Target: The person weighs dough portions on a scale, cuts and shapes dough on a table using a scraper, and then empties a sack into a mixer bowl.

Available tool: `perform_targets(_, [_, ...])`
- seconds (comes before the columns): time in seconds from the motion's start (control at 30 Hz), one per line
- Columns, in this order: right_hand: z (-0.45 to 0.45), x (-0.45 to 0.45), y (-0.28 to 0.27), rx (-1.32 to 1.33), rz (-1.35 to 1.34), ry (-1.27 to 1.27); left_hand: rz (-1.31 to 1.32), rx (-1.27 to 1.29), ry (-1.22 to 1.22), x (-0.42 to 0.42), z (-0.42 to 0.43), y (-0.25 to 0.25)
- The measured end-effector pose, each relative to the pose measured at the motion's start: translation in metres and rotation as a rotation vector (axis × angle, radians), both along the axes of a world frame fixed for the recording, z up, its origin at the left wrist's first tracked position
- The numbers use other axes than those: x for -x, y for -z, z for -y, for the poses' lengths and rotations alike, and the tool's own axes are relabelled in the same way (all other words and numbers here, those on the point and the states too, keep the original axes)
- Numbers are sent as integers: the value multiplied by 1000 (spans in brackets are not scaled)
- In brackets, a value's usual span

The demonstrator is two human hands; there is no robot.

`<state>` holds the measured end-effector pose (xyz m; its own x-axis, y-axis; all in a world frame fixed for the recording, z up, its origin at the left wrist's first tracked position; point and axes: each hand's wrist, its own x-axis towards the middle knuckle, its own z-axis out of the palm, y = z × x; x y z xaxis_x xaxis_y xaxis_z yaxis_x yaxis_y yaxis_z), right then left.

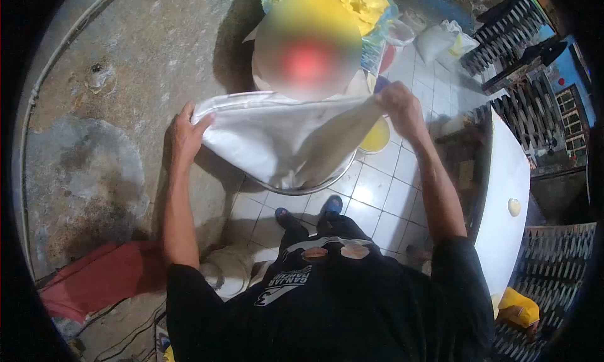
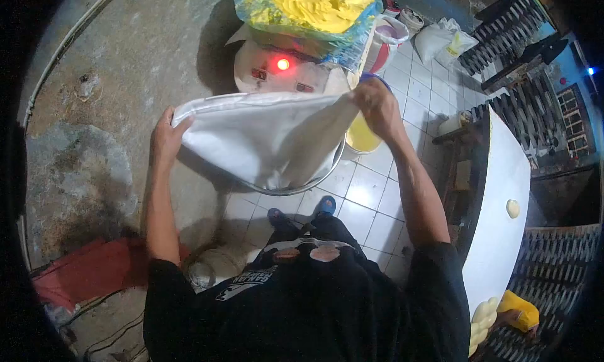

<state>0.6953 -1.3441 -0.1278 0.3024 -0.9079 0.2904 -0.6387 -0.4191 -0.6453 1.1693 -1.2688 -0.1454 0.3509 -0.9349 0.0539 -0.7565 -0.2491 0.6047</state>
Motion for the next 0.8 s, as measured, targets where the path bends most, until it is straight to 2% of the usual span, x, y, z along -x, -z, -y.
perform_targets(0.03, [-3, 3, 5, 7, 4, 0, 27, -29, 4, 8, -3, -4])
perform_targets(0.1, [2, -9, 13, 239, -43, -238, 52, -15, -39, 6, 6, -6])
perform_targets(0.13, [-26, -28, -12, 161, -119, -289, -40, 1, 89, -14, 7, 11])
perform_targets(0.17, [-13, -17, -6, 157, -99, -285, -128, 10, 232, -27, 7, 18])
perform_targets(0.2, [13, 4, 4, 134, -93, -125, -268, -17, 297, -28, 6, 13])
perform_targets(0.23, [30, 26, 18, 111, -95, 30, -257, -23, 298, -21, 0, 7])
perform_targets(0.3, [46, 42, 59, 239, -59, -175, -69, -157, 313, -9, -2, -16])
perform_targets(0.33, [25, 25, 29, 263, -7, -316, 106, -129, 355, -6, -2, -24])
perform_targets(0.37, [-5, 12, 4, 251, 51, -441, 119, -147, 351, -1, -3, -31])
perform_targets(0.4, [25, 39, 34, 136, 32, -367, 251, -209, 306, 3, 0, -37])
perform_targets(0.43, [34, 48, 18, -4, 15, -68, 377, -264, 262, 9, 2, -40])
perform_targets(0.5, [58, 69, 58, -15, 0, -155, 439, -160, 275, 13, 4, -29])
perform_targets(0.53, [64, 57, 39, 25, 4, -184, 561, -81, 268, 19, 6, -28])
perform_targets(0.57, [49, 49, 33, 171, 15, -347, 679, -28, 272, 21, 3, -26])
perform_targets(0.63, [51, 68, 33, 95, 15, -370, 710, -66, 226, 30, -7, -29])
perform_targets(0.7, [69, 80, 43, -109, 38, -73, 614, -133, 277, 41, -8, -44])
perform_targets(0.73, [59, 65, 34, 58, -5, -93, 644, -155, 306, 38, -4, -42])
perform_targets(0.77, [48, 60, 23, 35, -32, -145, 647, -147, 293, 25, 3, -45])
perform_targets(0.8, [46, 57, 20, 56, -92, -161, 454, -135, 357, 16, 0, -46])
